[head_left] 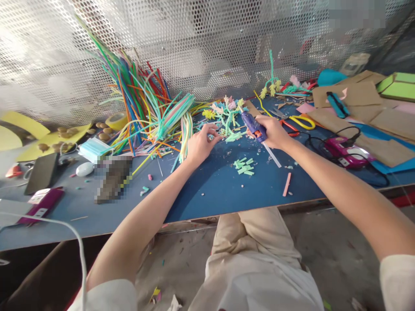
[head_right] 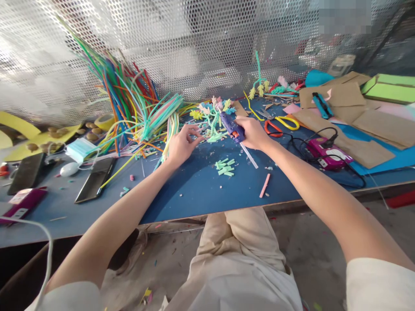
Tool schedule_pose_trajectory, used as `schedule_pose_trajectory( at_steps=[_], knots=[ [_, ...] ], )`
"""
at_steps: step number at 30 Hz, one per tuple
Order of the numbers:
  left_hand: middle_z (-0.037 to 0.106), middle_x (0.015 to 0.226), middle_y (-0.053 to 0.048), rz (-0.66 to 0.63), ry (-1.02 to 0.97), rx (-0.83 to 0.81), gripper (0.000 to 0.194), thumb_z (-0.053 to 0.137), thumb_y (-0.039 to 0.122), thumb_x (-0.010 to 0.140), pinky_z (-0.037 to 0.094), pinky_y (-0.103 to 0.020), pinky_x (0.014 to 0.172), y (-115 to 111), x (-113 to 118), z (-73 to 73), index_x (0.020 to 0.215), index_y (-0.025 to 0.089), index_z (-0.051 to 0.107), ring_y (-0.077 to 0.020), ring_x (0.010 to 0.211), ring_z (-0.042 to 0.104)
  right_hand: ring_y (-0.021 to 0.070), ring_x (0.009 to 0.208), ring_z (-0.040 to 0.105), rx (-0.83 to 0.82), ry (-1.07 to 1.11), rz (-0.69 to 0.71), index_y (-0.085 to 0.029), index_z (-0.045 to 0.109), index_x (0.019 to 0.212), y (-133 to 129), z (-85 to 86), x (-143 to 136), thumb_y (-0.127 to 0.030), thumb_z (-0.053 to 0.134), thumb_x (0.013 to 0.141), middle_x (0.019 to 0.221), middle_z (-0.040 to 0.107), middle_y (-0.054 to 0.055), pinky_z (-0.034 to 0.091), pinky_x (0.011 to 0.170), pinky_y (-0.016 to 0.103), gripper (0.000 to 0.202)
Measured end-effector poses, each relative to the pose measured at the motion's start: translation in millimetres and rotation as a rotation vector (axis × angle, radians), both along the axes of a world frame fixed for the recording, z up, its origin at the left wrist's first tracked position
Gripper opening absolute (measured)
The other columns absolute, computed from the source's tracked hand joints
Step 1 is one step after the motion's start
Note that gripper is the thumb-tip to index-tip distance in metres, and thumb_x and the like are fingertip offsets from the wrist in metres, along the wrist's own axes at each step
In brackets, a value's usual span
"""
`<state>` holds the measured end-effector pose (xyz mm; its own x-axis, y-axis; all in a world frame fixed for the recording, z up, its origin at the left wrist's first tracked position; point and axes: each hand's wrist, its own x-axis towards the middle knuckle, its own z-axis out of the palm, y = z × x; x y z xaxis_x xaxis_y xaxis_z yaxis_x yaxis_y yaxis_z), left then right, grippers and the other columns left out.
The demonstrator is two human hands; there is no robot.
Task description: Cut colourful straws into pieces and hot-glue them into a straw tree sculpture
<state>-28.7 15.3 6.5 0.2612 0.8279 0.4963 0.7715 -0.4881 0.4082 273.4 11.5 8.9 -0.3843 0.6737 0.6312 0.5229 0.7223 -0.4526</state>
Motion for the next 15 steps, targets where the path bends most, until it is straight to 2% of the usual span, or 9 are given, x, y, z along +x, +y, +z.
schedule_pose_trajectory(
  at_steps=[2,5,9,12,15],
  knots=[
    [0.081,0.1,0.003,0.01,-0.019,-0.007,0.03,0.078,0.04,0.093,0.047,-0.027,0.07,-0.1,-0.5,2.6,0.121,0.031,0.07,-0.0139,0.072,0.069,0.0231,0.079,0.063,-0.003,-0.006,0.008,-0.022,0.067,0.085,-0.1,0.3,0.7,-0.027,0.073,0.086,0.085,0.065,0.005,0.046,0.072,0.036,0.007],
    [0.082,0.1,0.002,0.003,-0.021,0.019,0.016,0.074,0.043,0.096,0.05,-0.029,0.076,-1.8,-0.9,6.4,0.107,0.031,0.079,-0.0153,0.076,0.069,0.0237,0.082,0.064,-0.009,-0.014,0.02,-0.021,0.07,0.087,-0.4,1.2,2.1,-0.028,0.072,0.087,0.086,0.066,0.005,0.046,0.075,0.035,0.008],
    [0.08,0.09,-0.001,0.059,-0.02,0.017,0.025,0.065,0.046,0.102,0.049,-0.029,0.073,-2.4,-0.5,8.0,0.101,0.028,0.081,-0.0163,0.075,0.068,0.0238,0.083,0.064,-0.025,-0.028,0.03,-0.02,0.07,0.087,-0.7,1.9,3.7,-0.031,0.072,0.088,0.088,0.067,0.006,0.047,0.076,0.035,0.011],
    [0.081,0.1,-0.003,0.052,-0.052,-0.01,0.026,0.061,0.043,0.104,0.05,-0.028,0.073,1.0,-1.9,6.4,0.116,0.026,0.077,-0.016,0.078,0.068,0.023,0.08,0.063,-0.034,-0.059,0.022,-0.02,0.068,0.084,0.9,0.2,4.7,-0.036,0.074,0.087,0.086,0.067,0.006,0.045,0.073,0.033,0.018],
    [0.08,0.115,-0.003,0.031,-0.094,-0.021,0.031,0.066,0.035,0.101,0.052,-0.028,0.077,5.0,-5.5,5.0,0.13,0.027,0.072,-0.0155,0.081,0.067,0.0229,0.078,0.062,-0.034,-0.104,0.033,-0.02,0.067,0.083,3.9,-3.8,5.1,-0.037,0.074,0.087,0.085,0.066,0.006,0.045,0.073,0.033,0.019]
  ],
)
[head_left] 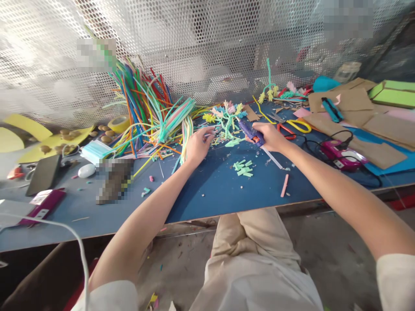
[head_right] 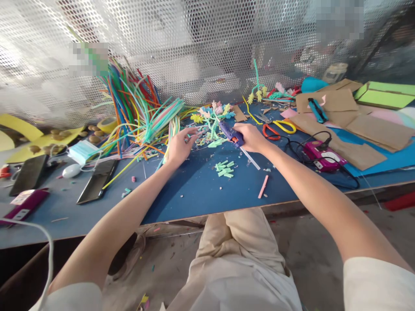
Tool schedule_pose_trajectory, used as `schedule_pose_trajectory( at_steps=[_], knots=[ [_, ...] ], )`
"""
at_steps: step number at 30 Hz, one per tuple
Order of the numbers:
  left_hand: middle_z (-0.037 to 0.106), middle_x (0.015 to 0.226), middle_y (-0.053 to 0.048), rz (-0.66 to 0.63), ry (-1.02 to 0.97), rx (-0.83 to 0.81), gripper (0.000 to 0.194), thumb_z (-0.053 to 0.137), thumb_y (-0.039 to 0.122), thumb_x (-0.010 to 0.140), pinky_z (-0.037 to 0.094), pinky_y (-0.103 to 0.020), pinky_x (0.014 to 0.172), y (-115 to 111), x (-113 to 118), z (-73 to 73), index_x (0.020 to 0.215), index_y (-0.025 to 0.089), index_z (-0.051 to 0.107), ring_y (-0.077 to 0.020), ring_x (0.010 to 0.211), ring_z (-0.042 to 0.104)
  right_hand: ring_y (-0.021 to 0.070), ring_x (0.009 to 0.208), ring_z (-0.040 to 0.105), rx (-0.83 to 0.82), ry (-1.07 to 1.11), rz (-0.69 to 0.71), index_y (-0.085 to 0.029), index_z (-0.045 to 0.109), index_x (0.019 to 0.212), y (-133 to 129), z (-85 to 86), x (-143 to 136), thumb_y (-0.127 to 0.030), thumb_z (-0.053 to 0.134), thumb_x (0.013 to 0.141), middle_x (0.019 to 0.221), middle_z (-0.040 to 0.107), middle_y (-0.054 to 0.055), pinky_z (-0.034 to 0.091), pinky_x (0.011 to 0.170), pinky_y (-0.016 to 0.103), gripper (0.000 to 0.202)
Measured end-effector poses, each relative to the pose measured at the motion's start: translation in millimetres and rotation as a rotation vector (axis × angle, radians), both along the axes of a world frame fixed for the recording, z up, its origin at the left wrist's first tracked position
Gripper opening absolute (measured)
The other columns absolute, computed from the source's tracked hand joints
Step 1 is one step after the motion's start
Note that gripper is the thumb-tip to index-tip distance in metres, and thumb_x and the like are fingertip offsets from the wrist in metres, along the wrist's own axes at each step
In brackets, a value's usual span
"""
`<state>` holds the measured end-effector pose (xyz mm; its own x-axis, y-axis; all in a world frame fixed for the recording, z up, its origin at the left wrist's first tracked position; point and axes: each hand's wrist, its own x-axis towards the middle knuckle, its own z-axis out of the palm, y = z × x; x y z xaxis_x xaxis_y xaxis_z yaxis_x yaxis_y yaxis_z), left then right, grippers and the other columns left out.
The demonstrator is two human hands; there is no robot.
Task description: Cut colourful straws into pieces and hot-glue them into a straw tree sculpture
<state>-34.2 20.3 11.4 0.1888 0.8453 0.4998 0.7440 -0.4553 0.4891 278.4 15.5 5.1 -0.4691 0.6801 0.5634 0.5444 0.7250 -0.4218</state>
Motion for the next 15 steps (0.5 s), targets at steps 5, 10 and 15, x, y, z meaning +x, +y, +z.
schedule_pose_trajectory(
  at_steps=[5,10,15],
  knots=[
    [0.08,0.096,-0.001,0.047,0.011,-0.048,0.022,0.072,0.045,0.096,0.048,-0.029,0.069,0.4,-2.9,0.8,0.105,0.028,0.082,-0.0161,0.073,0.065,0.025,0.081,0.063,-0.011,-0.044,0.066,-0.021,0.067,0.086,3.1,-5.7,-2.6,-0.038,0.073,0.087,0.089,0.069,0.008,0.046,0.076,0.035,0.017],
    [0.08,0.086,-0.001,0.049,0.006,-0.048,0.024,0.072,0.049,0.096,0.048,-0.029,0.071,1.1,-2.1,-1.3,0.101,0.029,0.085,-0.0179,0.075,0.068,0.0266,0.083,0.065,0.018,-0.06,0.081,-0.021,0.067,0.087,5.1,-8.5,-4.3,-0.033,0.071,0.086,0.093,0.071,0.01,0.046,0.078,0.036,0.013],
    [0.083,0.096,-0.001,-0.036,-0.045,-0.062,0.022,0.068,0.042,0.098,0.052,-0.029,0.078,3.9,-3.7,-3.6,0.106,0.028,0.083,-0.0187,0.083,0.072,0.0271,0.082,0.066,-0.005,-0.072,0.078,-0.023,0.066,0.086,8.8,-11.9,-1.9,-0.031,0.073,0.084,0.093,0.072,0.01,0.047,0.078,0.036,0.012]
  ],
)
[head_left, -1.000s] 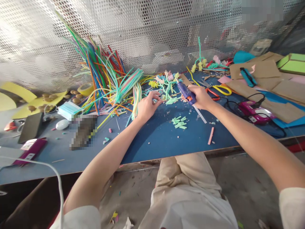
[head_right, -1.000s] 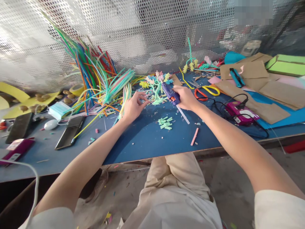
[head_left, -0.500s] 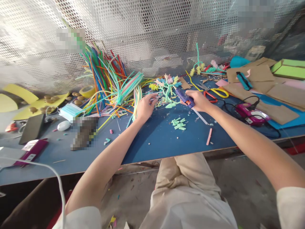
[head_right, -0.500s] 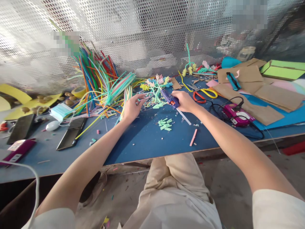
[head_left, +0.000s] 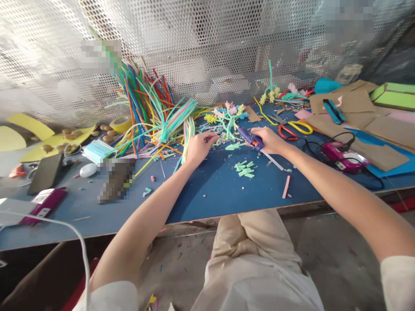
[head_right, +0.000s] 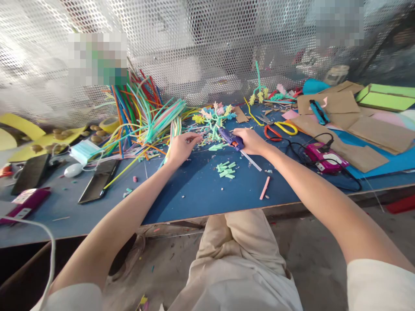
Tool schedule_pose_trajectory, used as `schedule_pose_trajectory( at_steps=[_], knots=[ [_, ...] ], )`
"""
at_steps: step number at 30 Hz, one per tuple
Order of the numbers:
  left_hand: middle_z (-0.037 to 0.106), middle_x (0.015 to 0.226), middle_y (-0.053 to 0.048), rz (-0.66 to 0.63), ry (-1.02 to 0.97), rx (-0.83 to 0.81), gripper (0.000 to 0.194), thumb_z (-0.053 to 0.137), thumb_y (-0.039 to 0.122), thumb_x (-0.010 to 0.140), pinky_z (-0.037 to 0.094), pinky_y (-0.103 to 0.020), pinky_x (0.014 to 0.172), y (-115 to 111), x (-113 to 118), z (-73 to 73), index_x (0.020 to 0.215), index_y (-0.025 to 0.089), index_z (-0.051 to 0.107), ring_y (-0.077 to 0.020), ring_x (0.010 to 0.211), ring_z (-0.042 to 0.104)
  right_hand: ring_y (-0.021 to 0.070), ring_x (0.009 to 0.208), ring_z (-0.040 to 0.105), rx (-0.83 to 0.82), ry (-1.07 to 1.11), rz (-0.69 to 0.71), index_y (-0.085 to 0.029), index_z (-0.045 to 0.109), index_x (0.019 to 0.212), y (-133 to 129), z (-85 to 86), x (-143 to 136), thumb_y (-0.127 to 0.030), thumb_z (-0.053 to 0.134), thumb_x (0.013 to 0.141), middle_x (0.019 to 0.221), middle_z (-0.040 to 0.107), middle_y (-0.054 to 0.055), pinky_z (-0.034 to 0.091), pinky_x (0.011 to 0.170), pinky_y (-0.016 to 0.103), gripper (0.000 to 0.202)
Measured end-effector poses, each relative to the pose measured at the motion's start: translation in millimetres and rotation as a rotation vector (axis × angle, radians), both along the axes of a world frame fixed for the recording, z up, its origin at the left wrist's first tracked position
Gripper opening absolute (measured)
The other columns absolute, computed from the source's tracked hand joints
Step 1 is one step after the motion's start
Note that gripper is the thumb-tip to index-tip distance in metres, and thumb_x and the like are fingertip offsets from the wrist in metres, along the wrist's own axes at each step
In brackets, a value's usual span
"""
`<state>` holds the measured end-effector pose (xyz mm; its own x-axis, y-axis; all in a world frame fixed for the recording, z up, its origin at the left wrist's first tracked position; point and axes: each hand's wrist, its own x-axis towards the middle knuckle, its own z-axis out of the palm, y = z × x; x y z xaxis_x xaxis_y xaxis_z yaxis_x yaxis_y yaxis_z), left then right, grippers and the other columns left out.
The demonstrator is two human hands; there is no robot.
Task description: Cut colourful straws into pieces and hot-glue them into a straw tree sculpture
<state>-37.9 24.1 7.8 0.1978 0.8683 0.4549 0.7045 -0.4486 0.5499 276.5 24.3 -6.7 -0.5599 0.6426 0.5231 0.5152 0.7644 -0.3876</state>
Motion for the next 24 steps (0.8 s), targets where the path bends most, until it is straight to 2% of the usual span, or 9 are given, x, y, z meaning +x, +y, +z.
schedule_pose_trajectory(
  at_steps=[5,9,14,20,24],
  knots=[
    [0.082,0.106,-0.002,-0.003,0.044,0.068,0.015,0.07,0.031,0.097,0.054,-0.031,0.084,0.5,-2.0,0.3,0.103,0.028,0.084,-0.0189,0.086,0.071,0.0268,0.08,0.065,0.002,-0.013,0.015,-0.023,0.065,0.086,-1.0,0.7,-0.1,-0.029,0.072,0.084,0.092,0.072,0.01,0.047,0.077,0.036,0.01],
    [0.082,0.096,0.0,0.042,0.092,0.06,0.018,0.074,0.038,0.095,0.054,-0.032,0.08,-1.3,-1.5,0.6,0.109,0.032,0.083,-0.0197,0.079,0.071,0.0263,0.078,0.063,-0.013,-0.009,0.012,-0.024,0.064,0.084,-2.4,2.3,-0.7,-0.031,0.074,0.083,0.089,0.07,0.009,0.047,0.076,0.036,0.013],
    [0.082,0.089,0.0,0.075,0.125,0.067,0.016,0.074,0.042,0.096,0.052,-0.032,0.075,-3.0,-0.7,-1.1,0.104,0.033,0.084,-0.0219,0.082,0.074,0.0257,0.078,0.064,-0.013,-0.013,0.013,-0.024,0.061,0.083,-2.5,2.8,-0.8,-0.033,0.073,0.085,0.087,0.069,0.008,0.046,0.075,0.035,0.015],
    [0.083,0.109,0.0,0.064,0.1,0.092,0.017,0.071,0.042,0.098,0.053,-0.033,0.076,-3.4,-1.1,-2.3,0.104,0.032,0.083,-0.0224,0.087,0.076,0.027,0.079,0.064,0.0,-0.035,0.007,-0.023,0.06,0.083,-4.5,4.9,-1.6,-0.029,0.071,0.085,0.087,0.069,0.009,0.046,0.074,0.036,0.013],
    [0.082,0.108,-0.001,0.052,0.09,0.077,0.02,0.07,0.039,0.098,0.053,-0.03,0.077,-5.1,0.4,-0.2,0.114,0.03,0.079,-0.0191,0.082,0.074,0.0275,0.079,0.064,-0.006,-0.022,0.005,-0.024,0.062,0.082,-5.3,6.8,-2.6,-0.033,0.074,0.085,0.087,0.071,0.009,0.047,0.075,0.037,0.016]
  ],
)
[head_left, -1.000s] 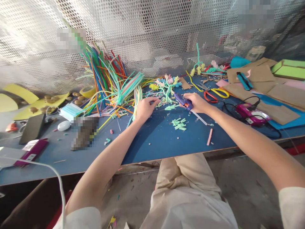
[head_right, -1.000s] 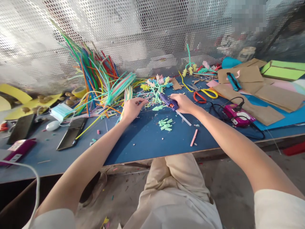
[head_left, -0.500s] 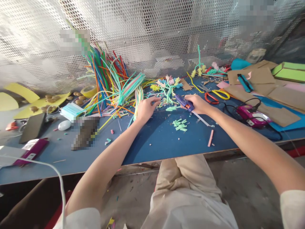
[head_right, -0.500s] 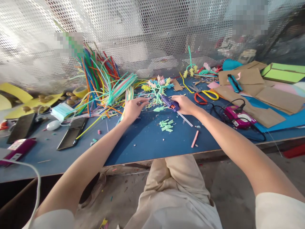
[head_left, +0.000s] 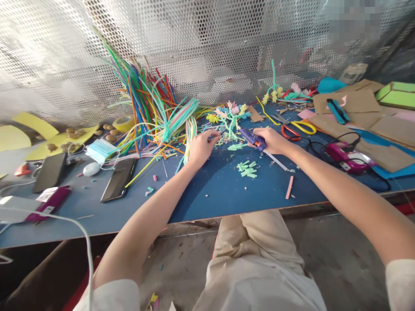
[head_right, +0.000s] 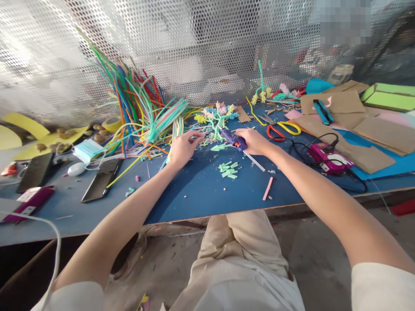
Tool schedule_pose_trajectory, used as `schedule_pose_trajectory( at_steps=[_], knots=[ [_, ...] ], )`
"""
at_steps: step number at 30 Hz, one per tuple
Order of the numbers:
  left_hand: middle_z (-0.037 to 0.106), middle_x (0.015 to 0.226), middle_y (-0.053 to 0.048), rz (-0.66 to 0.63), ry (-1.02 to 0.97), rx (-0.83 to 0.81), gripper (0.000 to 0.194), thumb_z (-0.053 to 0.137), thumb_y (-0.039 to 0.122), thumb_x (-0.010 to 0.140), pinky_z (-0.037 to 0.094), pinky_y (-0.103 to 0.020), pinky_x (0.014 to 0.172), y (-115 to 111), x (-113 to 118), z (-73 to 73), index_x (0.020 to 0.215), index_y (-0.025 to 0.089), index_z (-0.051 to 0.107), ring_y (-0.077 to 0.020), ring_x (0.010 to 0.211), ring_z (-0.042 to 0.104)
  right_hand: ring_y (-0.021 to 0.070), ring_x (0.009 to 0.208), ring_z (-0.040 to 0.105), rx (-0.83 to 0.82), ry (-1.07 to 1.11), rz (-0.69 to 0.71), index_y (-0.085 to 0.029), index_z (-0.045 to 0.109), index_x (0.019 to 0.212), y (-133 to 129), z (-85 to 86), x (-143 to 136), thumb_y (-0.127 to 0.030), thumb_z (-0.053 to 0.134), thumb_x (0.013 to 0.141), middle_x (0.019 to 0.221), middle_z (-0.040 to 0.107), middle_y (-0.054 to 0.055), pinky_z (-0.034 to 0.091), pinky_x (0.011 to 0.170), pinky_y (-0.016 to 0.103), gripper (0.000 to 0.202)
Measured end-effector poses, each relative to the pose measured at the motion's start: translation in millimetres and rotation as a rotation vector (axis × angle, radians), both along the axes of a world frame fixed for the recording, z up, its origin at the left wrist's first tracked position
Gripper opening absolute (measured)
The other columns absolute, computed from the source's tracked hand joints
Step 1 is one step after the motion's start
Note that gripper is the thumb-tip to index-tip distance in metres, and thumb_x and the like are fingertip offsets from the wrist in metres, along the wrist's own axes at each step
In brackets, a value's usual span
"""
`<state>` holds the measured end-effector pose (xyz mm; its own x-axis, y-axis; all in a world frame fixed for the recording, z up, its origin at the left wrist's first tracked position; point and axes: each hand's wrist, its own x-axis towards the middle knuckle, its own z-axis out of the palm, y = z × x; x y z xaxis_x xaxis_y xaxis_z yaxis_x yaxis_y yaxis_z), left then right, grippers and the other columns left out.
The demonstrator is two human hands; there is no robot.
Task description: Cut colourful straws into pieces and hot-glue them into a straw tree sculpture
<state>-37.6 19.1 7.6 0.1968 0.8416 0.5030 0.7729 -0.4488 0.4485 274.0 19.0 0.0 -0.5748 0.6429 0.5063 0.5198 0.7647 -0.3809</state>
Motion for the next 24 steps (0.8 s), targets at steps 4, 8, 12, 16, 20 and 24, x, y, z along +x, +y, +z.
schedule_pose_trajectory(
  at_steps=[4,8,12,16,20,24],
  knots=[
    [0.082,0.105,0.0,0.0,-0.008,-0.008,0.019,0.072,0.038,0.097,0.051,-0.031,0.077,0.4,0.6,0.0,0.114,0.032,0.078,-0.0188,0.08,0.073,0.0274,0.08,0.064,-0.013,-0.001,-0.002,-0.023,0.064,0.082,-0.5,1.8,-0.9,-0.033,0.075,0.085,0.087,0.071,0.009,0.048,0.076,0.037,0.015],
    [0.079,0.088,0.001,0.018,0.018,0.004,0.014,0.07,0.04,0.098,0.047,-0.03,0.072,0.1,0.9,-1.0,0.104,0.032,0.08,-0.0193,0.08,0.072,0.0278,0.082,0.065,-0.001,-0.02,-0.005,-0.023,0.064,0.084,0.5,1.2,-0.5,-0.029,0.072,0.084,0.089,0.071,0.01,0.049,0.076,0.038,0.01],
    [0.075,0.078,0.002,0.043,0.045,-0.01,0.013,0.07,0.039,0.097,0.044,-0.029,0.067,0.1,1.7,-2.5,0.102,0.031,0.079,-0.0187,0.075,0.07,0.0287,0.086,0.066,0.008,-0.033,0.006,-0.023,0.065,0.086,2.4,-1.2,0.7,-0.028,0.072,0.084,0.093,0.072,0.01,0.05,0.079,0.039,0.009],
    [0.077,0.088,-0.001,0.032,0.065,0.017,0.013,0.069,0.037,0.098,0.046,-0.029,0.07,1.7,2.7,-5.7,0.101,0.03,0.08,-0.0206,0.083,0.07,0.0274,0.083,0.066,-0.013,0.0,0.021,-0.023,0.065,0.082,1.8,-0.7,0.6,-0.03,0.074,0.084,0.09,0.072,0.009,0.05,0.079,0.039,0.011],
    [0.079,0.106,-0.003,-0.026,0.051,0.069,0.012,0.069,0.034,0.099,0.051,-0.032,0.086,2.3,3.0,-7.1,0.101,0.029,0.08,-0.023,0.104,0.071,0.0264,0.081,0.066,-0.007,-0.007,0.032,-0.023,0.065,0.082,1.1,0.1,0.1,-0.03,0.073,0.085,0.088,0.072,0.008,0.05,0.079,0.038,0.011],
    [0.076,0.123,-0.001,-0.11,0.043,0.084,0.009,0.068,0.029,0.099,0.051,-0.03,0.096,1.7,2.9,-6.5,0.097,0.028,0.078,-0.0217,0.117,0.069,0.0254,0.08,0.065,0.031,-0.023,0.041,-0.022,0.064,0.083,3.8,-2.9,1.1,-0.029,0.072,0.087,0.089,0.072,0.009,0.049,0.076,0.036,0.012]
  ],
)
